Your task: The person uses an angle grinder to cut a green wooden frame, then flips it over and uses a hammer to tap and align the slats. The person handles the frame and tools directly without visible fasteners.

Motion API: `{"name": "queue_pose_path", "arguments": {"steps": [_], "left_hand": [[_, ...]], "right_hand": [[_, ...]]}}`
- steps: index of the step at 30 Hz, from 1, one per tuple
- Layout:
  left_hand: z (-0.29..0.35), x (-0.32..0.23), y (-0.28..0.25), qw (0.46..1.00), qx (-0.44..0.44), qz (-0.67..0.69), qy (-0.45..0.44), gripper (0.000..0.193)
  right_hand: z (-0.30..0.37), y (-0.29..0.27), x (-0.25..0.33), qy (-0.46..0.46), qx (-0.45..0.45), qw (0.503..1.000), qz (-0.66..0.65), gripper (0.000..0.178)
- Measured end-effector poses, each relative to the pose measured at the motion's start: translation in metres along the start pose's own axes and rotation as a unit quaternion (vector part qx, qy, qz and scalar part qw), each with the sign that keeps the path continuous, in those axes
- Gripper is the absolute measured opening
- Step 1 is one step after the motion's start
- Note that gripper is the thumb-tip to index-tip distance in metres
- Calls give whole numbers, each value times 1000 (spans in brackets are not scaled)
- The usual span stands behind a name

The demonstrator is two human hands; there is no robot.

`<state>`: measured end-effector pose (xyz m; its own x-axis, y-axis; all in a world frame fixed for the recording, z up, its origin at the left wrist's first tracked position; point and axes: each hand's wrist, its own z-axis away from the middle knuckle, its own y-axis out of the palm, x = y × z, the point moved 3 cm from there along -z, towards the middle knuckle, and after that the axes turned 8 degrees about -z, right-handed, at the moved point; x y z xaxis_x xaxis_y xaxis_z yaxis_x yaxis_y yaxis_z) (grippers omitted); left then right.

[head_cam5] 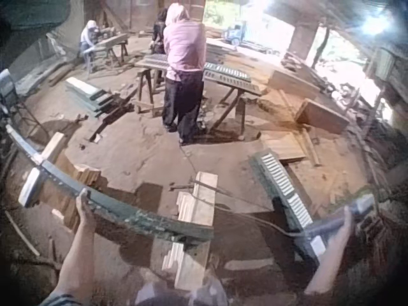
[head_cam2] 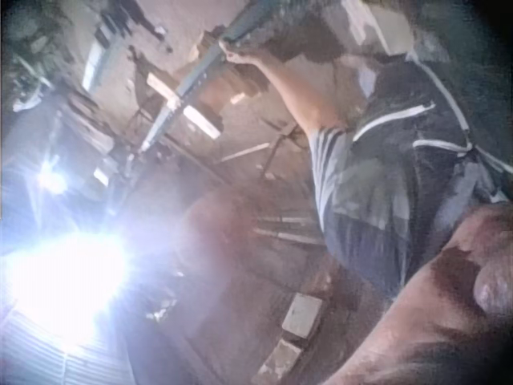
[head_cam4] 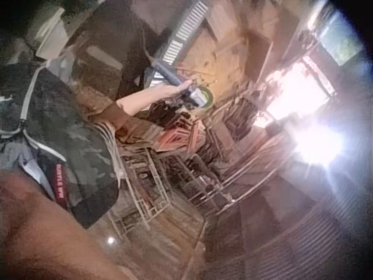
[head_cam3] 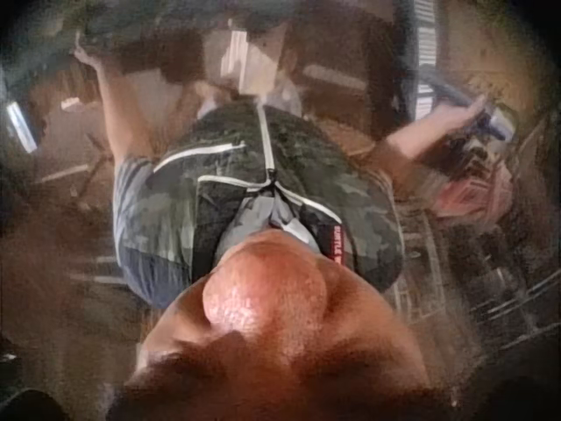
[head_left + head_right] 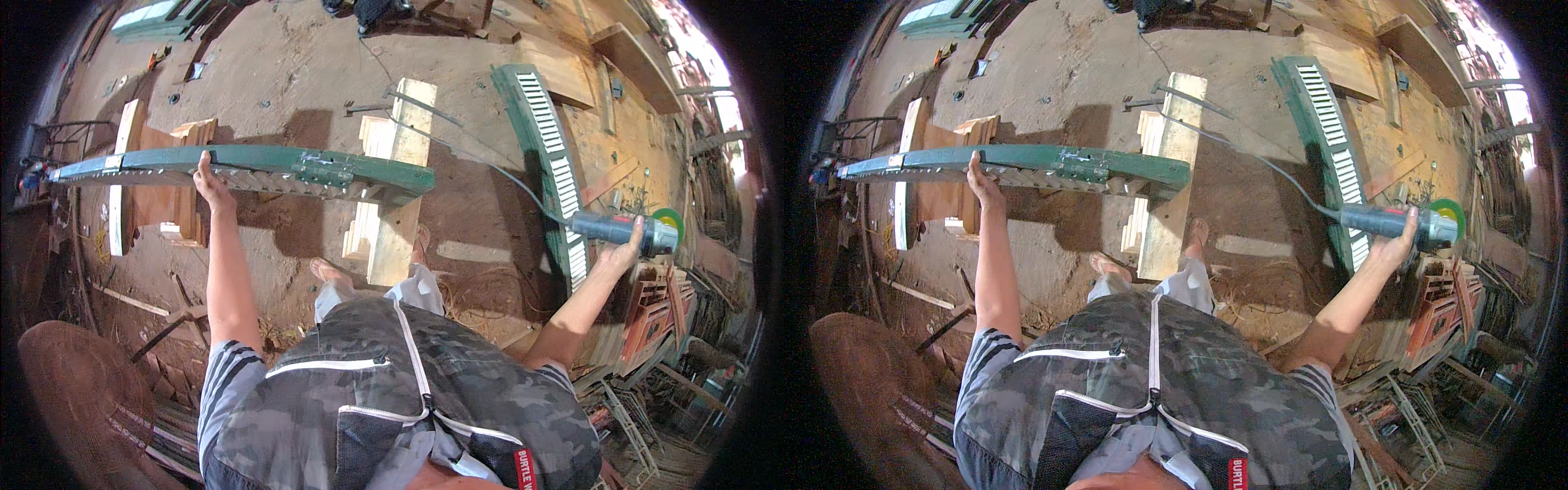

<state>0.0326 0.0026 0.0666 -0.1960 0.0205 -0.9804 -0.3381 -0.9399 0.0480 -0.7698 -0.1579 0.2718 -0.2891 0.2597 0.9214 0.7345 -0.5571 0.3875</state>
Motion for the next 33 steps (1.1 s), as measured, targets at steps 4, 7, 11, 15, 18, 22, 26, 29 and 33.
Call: {"name": "queue_pose_path", "arguments": {"steps": [4, 7, 11, 15, 18, 22, 26, 29, 33], "left_hand": [[4, -6, 0, 1000, 7, -7, 16, 40], [5, -3, 2, 1000, -8, 3, 13, 41], [-3, 1, 2, 1000, 12, -15, 7, 44], [-21, 19, -12, 999, 20, 10, 41, 44], [-17, 11, -4, 998, 29, 14, 54, 50], [-24, 19, -3, 998, 42, 43, 16, 46], [-32, 20, -6, 998, 48, 27, 29, 44], [-21, 11, -3, 998, 50, 27, 23, 46], [-14, 9, 2, 998, 54, 40, 18, 45]], "right_hand": [[-31, 13, 16, -28, -4, 993, -112, 40], [-52, 37, 17, 14, 12, 975, -223, 41], [-68, 54, -3, -23, -18, 972, -231, 41], [-81, 51, 6, -51, 19, 984, -172, 38], [-94, 31, 58, -163, -47, 979, -110, 32], [-112, -3, 137, -259, 17, 960, -105, 35], [-109, -19, 168, -263, -25, 959, -103, 36], [-64, -12, 156, -269, -45, 960, -67, 36], [-67, -47, 127, -233, 1, 971, -45, 30]]}}
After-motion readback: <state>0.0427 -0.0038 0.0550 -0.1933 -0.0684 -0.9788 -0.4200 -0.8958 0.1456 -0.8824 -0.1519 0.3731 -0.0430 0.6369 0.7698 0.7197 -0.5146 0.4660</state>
